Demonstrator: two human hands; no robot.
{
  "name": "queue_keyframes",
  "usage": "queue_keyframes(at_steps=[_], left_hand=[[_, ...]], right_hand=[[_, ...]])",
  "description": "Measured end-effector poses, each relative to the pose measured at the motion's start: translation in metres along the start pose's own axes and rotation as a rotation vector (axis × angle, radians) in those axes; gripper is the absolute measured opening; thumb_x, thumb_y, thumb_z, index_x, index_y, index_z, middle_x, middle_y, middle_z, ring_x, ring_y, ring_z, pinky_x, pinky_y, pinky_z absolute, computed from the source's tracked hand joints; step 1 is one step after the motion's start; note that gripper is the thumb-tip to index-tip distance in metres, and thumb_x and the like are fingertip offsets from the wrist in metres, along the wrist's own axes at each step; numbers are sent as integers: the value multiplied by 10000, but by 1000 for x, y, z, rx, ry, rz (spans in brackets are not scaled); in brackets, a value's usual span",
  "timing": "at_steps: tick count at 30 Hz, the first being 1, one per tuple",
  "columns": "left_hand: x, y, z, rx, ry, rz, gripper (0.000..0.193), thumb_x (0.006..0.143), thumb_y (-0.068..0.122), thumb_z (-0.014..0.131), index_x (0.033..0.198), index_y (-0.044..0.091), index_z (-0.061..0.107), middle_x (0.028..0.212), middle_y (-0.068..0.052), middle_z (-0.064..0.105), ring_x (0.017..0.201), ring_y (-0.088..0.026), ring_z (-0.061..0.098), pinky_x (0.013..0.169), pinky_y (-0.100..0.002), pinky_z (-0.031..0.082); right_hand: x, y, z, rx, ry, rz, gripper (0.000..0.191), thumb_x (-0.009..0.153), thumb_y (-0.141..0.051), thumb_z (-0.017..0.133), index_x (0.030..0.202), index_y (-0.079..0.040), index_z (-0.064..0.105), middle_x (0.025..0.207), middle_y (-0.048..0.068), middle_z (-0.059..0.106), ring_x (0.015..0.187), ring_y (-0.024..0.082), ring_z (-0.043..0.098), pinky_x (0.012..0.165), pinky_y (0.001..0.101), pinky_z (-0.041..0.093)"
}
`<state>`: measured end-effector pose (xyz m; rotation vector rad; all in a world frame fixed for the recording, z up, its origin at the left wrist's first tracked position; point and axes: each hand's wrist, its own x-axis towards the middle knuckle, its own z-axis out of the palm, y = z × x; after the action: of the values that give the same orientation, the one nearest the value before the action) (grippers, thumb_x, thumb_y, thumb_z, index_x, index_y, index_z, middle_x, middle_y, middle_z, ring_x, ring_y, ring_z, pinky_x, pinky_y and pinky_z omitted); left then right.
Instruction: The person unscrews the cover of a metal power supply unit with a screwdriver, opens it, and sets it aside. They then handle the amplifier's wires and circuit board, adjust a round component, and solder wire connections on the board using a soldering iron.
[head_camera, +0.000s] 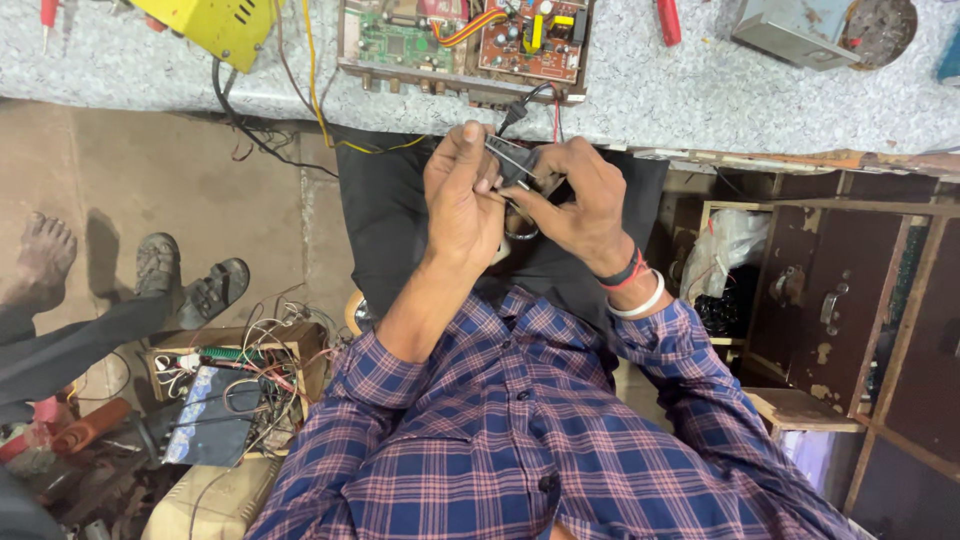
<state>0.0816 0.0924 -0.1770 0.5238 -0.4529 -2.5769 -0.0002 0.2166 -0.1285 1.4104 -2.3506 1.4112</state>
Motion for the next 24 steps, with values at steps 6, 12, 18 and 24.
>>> queue_keyframes(at_steps=[6,12,18,24], left_hand=[[-3,-6,4,-42,-54,2,169,1068,189,651,976,50,625,706,61,432,649,-73,382,688,-275,377],[-10,-4,1,224,-93,233,195,1055,192,688,961,51,590,791,38,506,720,-67,433,706,-264,395],[-9,6,-2,545,-144,358,201,1054,168,703,954,39,585,879,36,579,767,-15,469,698,-213,392],[-1,18,-6,718,-173,303,152,1030,120,709,968,16,618,857,53,610,749,12,480,660,-188,392]], right_hand=[[-6,10,-1,136,209,39,317,899,-68,903,1007,-17,609,914,79,623,838,167,644,700,264,512],[-3,0,-8,698,138,422,289,963,24,799,1146,11,576,1020,21,630,906,70,570,792,222,498],[9,-5,-20,1158,122,517,414,895,115,743,1112,-110,471,1029,23,612,893,65,552,889,218,463],[14,3,-20,835,146,374,455,864,145,729,1073,-122,426,889,0,561,887,109,564,1047,273,492]])
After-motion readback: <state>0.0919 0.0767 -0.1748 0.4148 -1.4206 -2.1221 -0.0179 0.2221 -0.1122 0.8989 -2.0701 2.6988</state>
